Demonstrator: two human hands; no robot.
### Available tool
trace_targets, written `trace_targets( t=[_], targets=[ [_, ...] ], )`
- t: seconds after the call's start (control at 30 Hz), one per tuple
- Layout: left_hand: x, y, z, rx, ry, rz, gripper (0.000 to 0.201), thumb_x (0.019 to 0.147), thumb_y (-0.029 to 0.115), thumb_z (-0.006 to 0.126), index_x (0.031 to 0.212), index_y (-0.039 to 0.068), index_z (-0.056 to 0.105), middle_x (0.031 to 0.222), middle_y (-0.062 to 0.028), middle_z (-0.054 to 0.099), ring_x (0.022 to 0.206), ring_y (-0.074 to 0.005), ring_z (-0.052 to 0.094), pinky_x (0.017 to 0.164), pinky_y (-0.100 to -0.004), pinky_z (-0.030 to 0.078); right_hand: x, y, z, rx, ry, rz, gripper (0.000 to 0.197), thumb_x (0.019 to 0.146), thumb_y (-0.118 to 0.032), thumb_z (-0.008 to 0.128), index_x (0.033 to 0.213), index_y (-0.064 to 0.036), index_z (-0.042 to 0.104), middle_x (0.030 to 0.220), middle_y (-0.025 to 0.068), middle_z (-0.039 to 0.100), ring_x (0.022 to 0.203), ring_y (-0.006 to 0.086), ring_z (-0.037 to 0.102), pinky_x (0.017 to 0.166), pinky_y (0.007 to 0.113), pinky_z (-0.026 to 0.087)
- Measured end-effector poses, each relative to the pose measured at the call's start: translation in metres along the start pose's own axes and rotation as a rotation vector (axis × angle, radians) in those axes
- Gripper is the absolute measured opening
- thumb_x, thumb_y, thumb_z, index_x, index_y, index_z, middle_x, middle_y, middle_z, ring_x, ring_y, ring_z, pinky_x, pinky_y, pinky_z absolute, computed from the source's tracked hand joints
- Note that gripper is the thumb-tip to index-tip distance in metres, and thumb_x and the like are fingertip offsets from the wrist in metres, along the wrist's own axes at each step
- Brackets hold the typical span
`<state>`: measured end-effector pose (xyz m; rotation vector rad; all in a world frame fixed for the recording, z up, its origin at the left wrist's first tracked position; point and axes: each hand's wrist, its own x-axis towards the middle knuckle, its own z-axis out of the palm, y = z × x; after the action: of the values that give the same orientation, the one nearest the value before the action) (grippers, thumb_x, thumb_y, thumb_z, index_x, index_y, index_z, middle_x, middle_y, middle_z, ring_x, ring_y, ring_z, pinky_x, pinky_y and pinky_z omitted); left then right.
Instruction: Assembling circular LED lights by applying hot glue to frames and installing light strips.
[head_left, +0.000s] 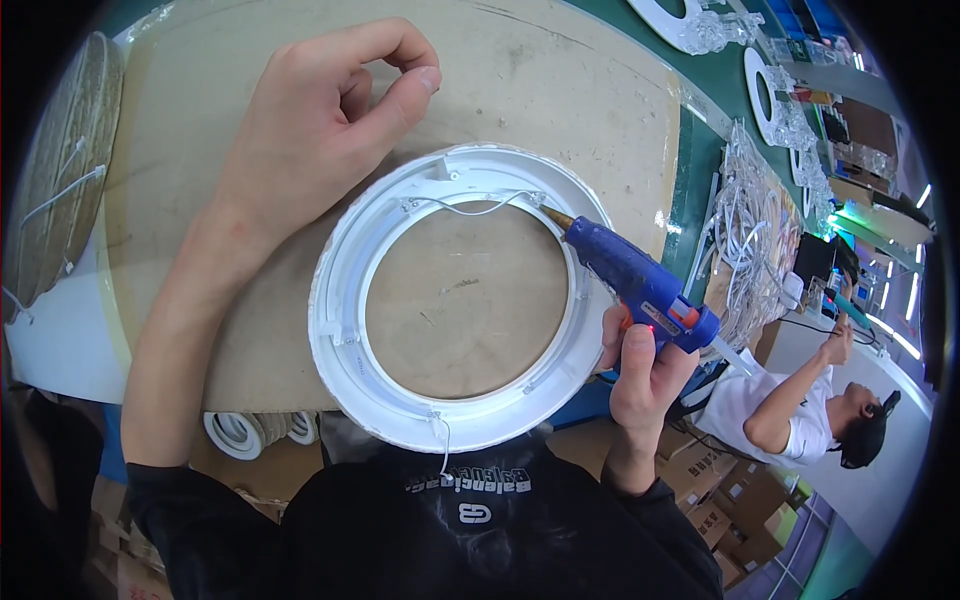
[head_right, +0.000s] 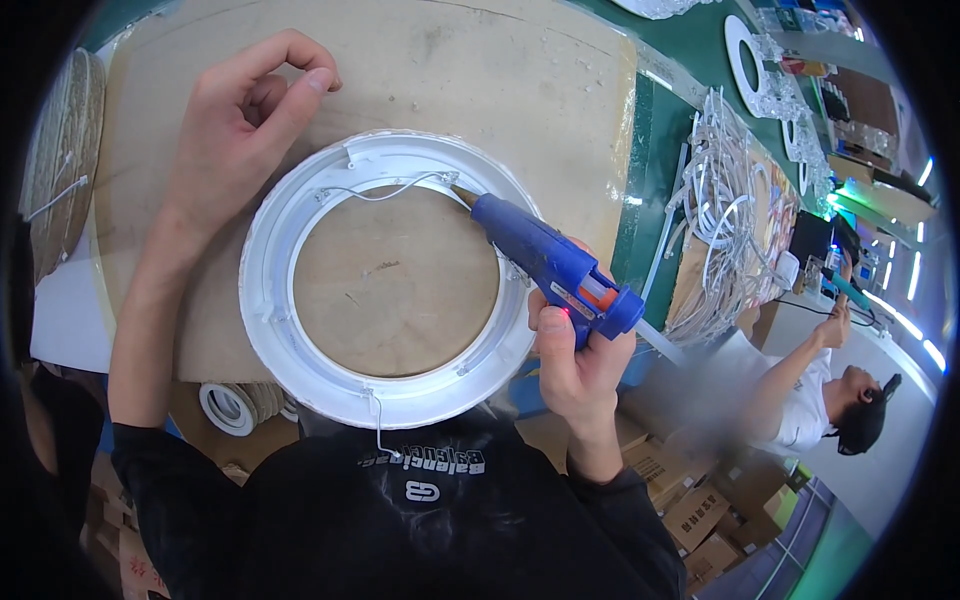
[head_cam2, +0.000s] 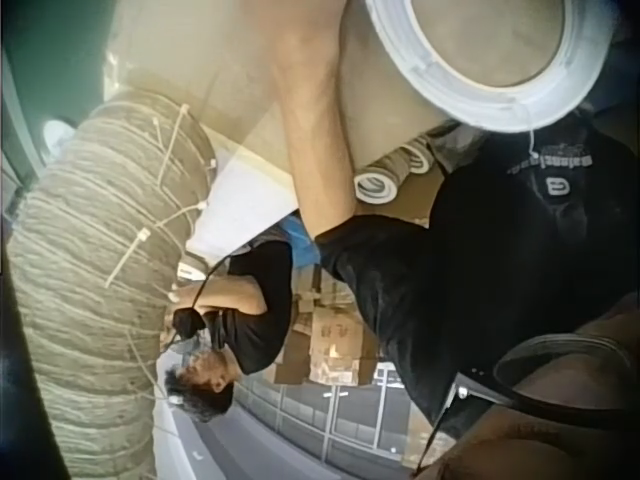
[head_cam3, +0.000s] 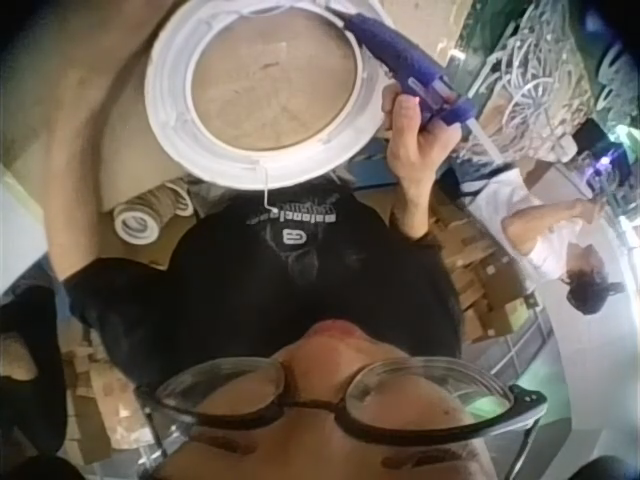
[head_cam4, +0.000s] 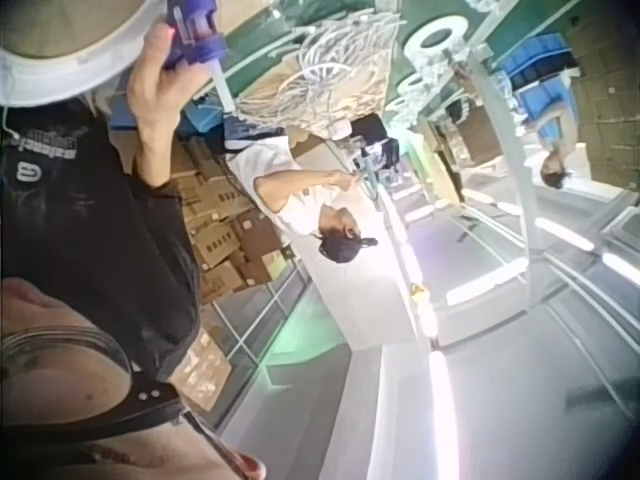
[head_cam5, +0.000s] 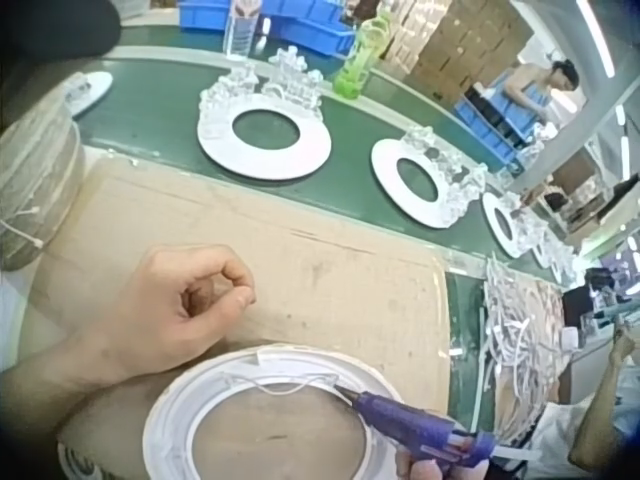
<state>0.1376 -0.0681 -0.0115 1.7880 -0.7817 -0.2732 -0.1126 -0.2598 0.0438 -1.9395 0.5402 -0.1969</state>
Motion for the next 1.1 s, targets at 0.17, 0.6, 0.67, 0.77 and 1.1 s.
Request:
trace_targets(
  t=[0.17, 0.6, 0.67, 0.77, 1.1],
  targets=[
    [-0.0003, 0.0014, -0.0007, -0.003, 0.012, -0.008, 0.008, 0.091, 0.009, 0.061, 0.087, 0.002, 0.062, 0.052, 0.0055, 0.038, 0.045, -0.0013, 0.029, 0.043, -0.0251, 0.02, -0.0006, -0.0013, 0.0006, -0.01, 0.0, 0.009, 0.045, 0.094, -0.017, 0.059, 0.131, 0.0068, 0.049, 0.082, 0.0051, 0.059, 0.068, 0.0082, 0.051, 0.062, 0.023, 0.04],
    [-0.0002, -0.0005, -0.0003, 0.011, 0.0, 0.018, 0.008, 0.093, 0.008, 0.059, 0.09, 0.002, 0.062, 0.052, 0.0089, 0.034, 0.047, 0.0007, 0.026, 0.045, -0.024, 0.017, -0.0026, 0.003, 0.0004, 0.014, 0.03, -0.006, 0.044, 0.093, -0.014, 0.056, 0.132, 0.0067, 0.049, 0.081, 0.0048, 0.059, 0.067, 0.0074, 0.051, 0.062, 0.022, 0.04],
    [-0.0004, 0.0004, -0.0008, 0.011, -0.003, 0.007, 0.008, 0.093, 0.008, 0.059, 0.09, 0.002, 0.062, 0.052, 0.009, 0.034, 0.047, 0.0007, 0.026, 0.045, -0.024, 0.017, -0.0032, 0.0035, 0.0006, 0.016, 0.038, -0.016, 0.044, 0.093, -0.014, 0.056, 0.132, 0.0065, 0.048, 0.082, 0.0047, 0.059, 0.067, 0.0073, 0.051, 0.062, 0.022, 0.04],
    [-0.0011, -0.0005, -0.0009, 0.016, 0.0, 0.007, 0.008, 0.093, 0.008, 0.06, 0.089, 0.002, 0.062, 0.052, 0.0091, 0.033, 0.047, 0.0005, 0.026, 0.045, -0.0242, 0.017, -0.0029, 0.0038, 0.0028, 0.01, 0.034, 0.01, 0.044, 0.092, -0.013, 0.056, 0.132, 0.0063, 0.048, 0.082, 0.0045, 0.059, 0.067, 0.007, 0.051, 0.062, 0.022, 0.04],
    [-0.0021, 0.0008, -0.0007, 0.017, -0.004, 0.001, 0.008, 0.093, 0.008, 0.06, 0.089, 0.002, 0.062, 0.052, 0.0089, 0.033, 0.047, 0.0004, 0.026, 0.045, -0.0244, 0.017, -0.0002, 0.0019, 0.0085, -0.074, 0.066, -0.094, 0.031, 0.099, -0.019, 0.049, 0.116, 0.0067, 0.053, 0.072, 0.0061, 0.057, 0.051, 0.007, 0.046, 0.047, 0.02, 0.036]
  ],
)
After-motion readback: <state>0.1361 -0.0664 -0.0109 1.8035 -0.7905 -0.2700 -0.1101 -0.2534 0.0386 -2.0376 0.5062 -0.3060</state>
